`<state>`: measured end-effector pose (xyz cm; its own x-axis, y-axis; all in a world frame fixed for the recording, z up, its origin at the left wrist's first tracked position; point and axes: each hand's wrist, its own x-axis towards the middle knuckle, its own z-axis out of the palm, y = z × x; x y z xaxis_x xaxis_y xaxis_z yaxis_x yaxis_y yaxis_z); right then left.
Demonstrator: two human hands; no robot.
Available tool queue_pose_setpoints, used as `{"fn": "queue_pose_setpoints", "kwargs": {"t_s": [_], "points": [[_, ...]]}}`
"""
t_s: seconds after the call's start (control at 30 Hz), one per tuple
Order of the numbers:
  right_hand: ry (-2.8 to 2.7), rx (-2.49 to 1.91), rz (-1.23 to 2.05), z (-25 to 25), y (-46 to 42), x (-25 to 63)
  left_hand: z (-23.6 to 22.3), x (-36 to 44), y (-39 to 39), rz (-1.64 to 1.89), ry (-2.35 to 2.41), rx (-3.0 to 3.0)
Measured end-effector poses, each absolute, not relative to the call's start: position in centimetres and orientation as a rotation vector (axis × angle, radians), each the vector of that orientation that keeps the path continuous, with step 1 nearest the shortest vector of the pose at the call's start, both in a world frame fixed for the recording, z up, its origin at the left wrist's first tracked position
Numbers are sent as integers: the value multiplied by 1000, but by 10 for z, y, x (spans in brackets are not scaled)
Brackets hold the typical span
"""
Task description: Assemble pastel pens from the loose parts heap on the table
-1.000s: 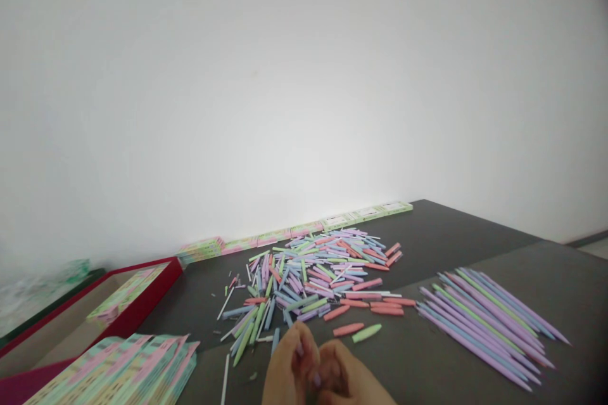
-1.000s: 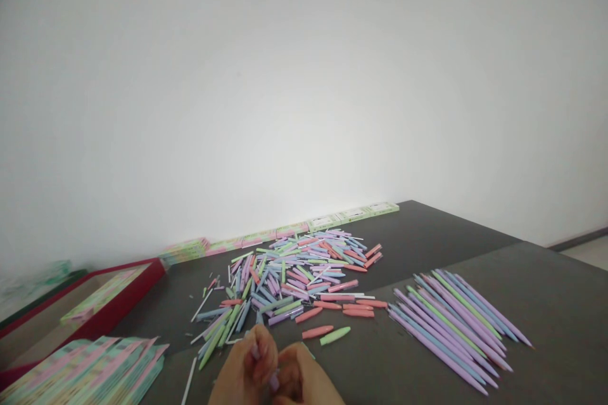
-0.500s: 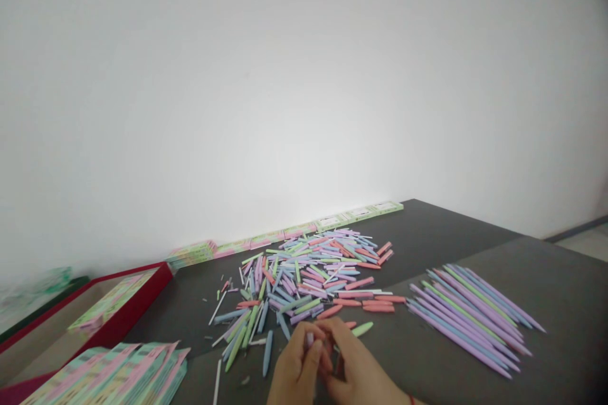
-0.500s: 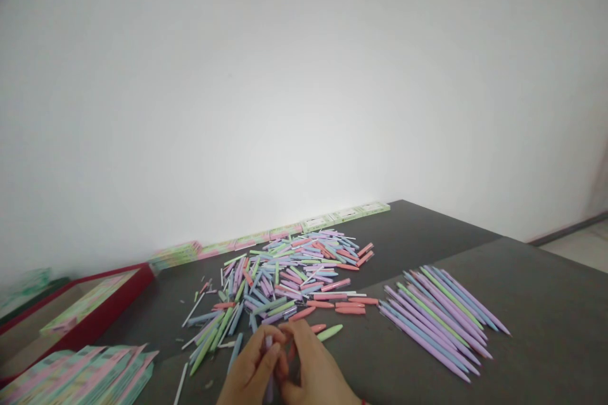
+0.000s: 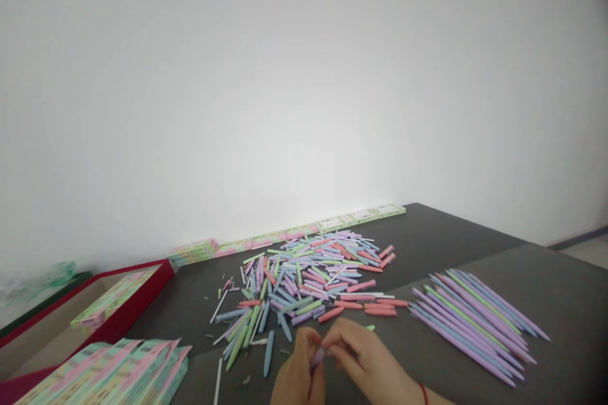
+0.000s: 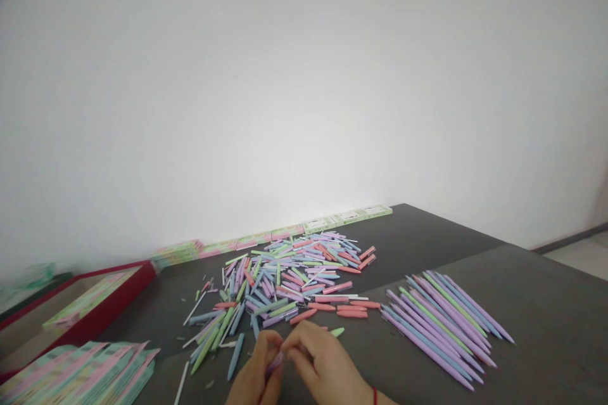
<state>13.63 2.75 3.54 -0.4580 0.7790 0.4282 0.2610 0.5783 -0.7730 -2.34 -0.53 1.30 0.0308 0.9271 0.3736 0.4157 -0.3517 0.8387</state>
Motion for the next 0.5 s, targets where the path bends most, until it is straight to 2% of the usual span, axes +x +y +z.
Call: {"fn": "queue_pose_setpoints", "kwargs": {"t_s": [0.07, 0.17, 0.23, 0.5], "points": [[-2000, -964, 776, 40, 43, 139, 15, -24, -5, 1320, 1415, 1781], [-2299, -1150, 434, 49, 73, 140, 14, -28, -2, 1331, 1438, 1784], [-2428, -1197, 316, 54, 89, 136, 12, -30, 0, 1321, 1428, 1791], [-2666, -1297, 146, 59, 109, 110, 24, -33, -1, 1593, 1386, 1579]]}}
